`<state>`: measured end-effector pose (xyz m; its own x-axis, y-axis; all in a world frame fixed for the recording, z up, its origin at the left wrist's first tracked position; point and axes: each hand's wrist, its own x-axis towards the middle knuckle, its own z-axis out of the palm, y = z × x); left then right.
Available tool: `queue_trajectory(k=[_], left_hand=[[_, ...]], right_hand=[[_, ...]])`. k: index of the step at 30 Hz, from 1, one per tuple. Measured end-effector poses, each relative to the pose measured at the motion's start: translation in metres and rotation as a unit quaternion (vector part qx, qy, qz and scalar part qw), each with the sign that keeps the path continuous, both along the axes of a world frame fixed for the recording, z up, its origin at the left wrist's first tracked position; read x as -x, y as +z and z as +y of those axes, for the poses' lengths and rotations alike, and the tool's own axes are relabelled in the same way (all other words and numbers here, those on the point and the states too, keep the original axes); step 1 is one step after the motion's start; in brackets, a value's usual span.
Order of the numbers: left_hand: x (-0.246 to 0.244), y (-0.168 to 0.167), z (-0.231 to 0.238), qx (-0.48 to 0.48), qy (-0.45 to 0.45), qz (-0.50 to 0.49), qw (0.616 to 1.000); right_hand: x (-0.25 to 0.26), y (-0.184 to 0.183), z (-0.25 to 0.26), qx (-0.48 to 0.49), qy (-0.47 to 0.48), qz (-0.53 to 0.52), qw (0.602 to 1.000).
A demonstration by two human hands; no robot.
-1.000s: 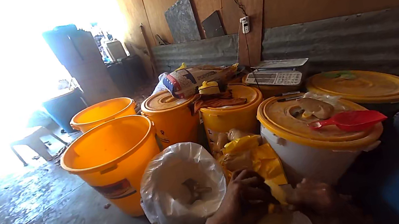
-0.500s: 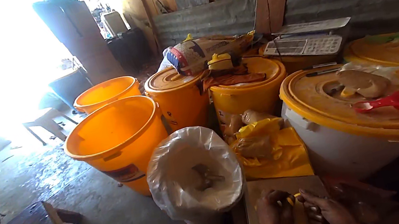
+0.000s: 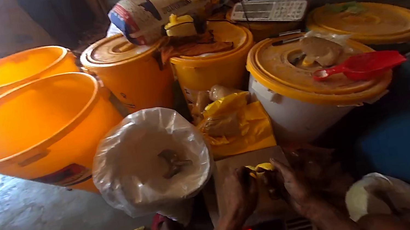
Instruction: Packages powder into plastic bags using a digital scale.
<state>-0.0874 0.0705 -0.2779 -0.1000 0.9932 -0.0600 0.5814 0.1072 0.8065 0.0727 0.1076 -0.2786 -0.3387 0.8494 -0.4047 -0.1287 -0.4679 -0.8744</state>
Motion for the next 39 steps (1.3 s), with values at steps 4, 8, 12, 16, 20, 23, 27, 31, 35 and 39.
queue_trajectory(k=[4,8,12,16,20,23,27,31,35,39], left_hand=[[-0.005,0.007,-0.001,0.027,0.025,-0.022,0.999],[-0.009,0.004,-0.002,0.021,0.052,-0.043,0.997],[-0.009,0.003,-0.002,0.016,0.068,-0.066,0.995],[-0.005,0.002,-0.001,0.023,0.077,-0.108,0.991],[-0.003,0.002,-0.003,0.032,0.072,-0.153,0.985],[0.001,0.000,-0.004,0.039,0.058,-0.175,0.982],[0.012,-0.004,-0.001,0.046,0.008,-0.214,0.976],[0.022,-0.008,0.003,0.049,-0.032,-0.249,0.967],[0.027,-0.008,0.006,0.063,-0.056,-0.271,0.959],[0.032,-0.006,0.008,0.074,-0.094,-0.278,0.953]], right_hand=[[-0.003,-0.009,-0.012,-0.194,0.023,-0.113,0.974],[0.010,-0.024,-0.030,-0.355,-0.026,-0.255,0.899],[0.018,-0.035,-0.033,-0.399,-0.067,-0.297,0.865],[0.024,-0.034,-0.031,-0.390,-0.088,-0.295,0.868],[0.028,-0.032,-0.027,-0.375,-0.103,-0.277,0.879],[0.029,-0.033,-0.022,-0.371,-0.092,-0.267,0.885],[0.025,-0.028,-0.013,-0.366,-0.054,-0.282,0.885],[0.022,-0.027,-0.006,-0.379,-0.023,-0.311,0.872],[0.020,-0.028,-0.002,-0.381,-0.002,-0.317,0.869],[0.019,-0.030,0.001,-0.387,0.004,-0.322,0.864]])
